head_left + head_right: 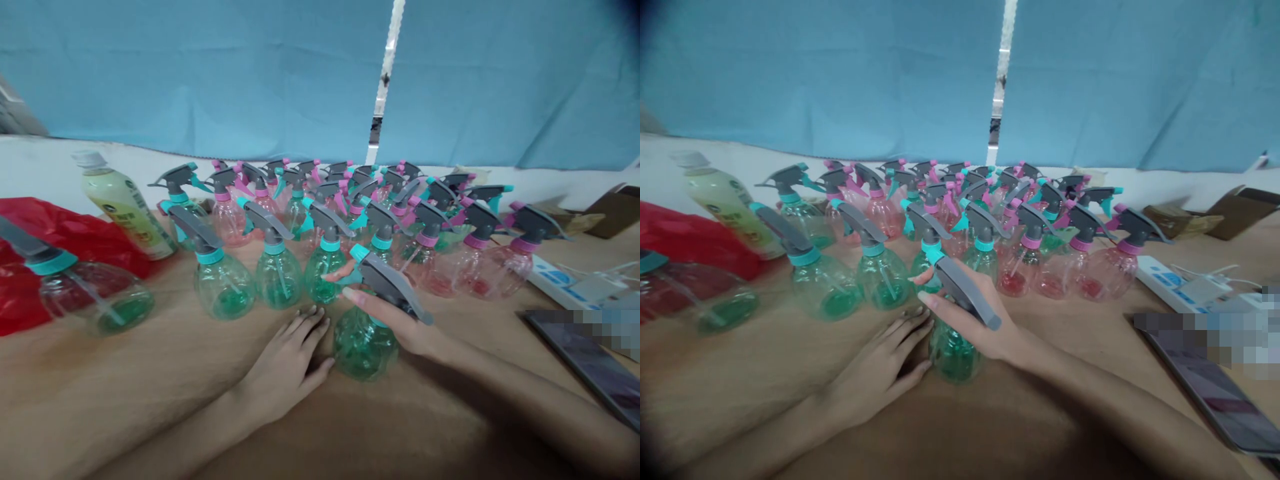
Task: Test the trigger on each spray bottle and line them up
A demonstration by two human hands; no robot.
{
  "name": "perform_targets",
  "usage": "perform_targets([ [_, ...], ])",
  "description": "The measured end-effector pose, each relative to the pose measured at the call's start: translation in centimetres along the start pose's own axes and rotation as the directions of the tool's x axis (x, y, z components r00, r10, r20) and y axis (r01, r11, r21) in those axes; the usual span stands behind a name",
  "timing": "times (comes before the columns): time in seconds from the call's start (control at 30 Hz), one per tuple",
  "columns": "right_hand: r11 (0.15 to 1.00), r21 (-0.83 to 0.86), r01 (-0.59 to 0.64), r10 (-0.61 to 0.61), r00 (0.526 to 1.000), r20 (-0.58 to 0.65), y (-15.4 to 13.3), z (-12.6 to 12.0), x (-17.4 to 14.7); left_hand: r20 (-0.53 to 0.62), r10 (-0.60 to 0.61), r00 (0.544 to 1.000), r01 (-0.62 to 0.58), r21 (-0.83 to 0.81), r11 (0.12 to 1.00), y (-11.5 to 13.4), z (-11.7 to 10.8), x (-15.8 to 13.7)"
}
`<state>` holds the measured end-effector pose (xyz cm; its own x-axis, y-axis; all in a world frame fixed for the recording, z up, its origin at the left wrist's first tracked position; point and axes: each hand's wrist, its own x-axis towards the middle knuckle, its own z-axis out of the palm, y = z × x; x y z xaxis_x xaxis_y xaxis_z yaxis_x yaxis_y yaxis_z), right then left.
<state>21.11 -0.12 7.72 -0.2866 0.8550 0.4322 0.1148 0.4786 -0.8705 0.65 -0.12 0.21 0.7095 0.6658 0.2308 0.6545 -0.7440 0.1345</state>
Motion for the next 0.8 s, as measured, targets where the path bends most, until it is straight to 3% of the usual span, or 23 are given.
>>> perform_targets([
  [0.8, 0.999, -0.019, -0.033, 0.033, 0.999, 0.007, 0.27, -0.04, -0.25, 0.034, -0.007, 0.999, 0.006, 0.014, 1.0, 0.01, -0.06, 0.1],
])
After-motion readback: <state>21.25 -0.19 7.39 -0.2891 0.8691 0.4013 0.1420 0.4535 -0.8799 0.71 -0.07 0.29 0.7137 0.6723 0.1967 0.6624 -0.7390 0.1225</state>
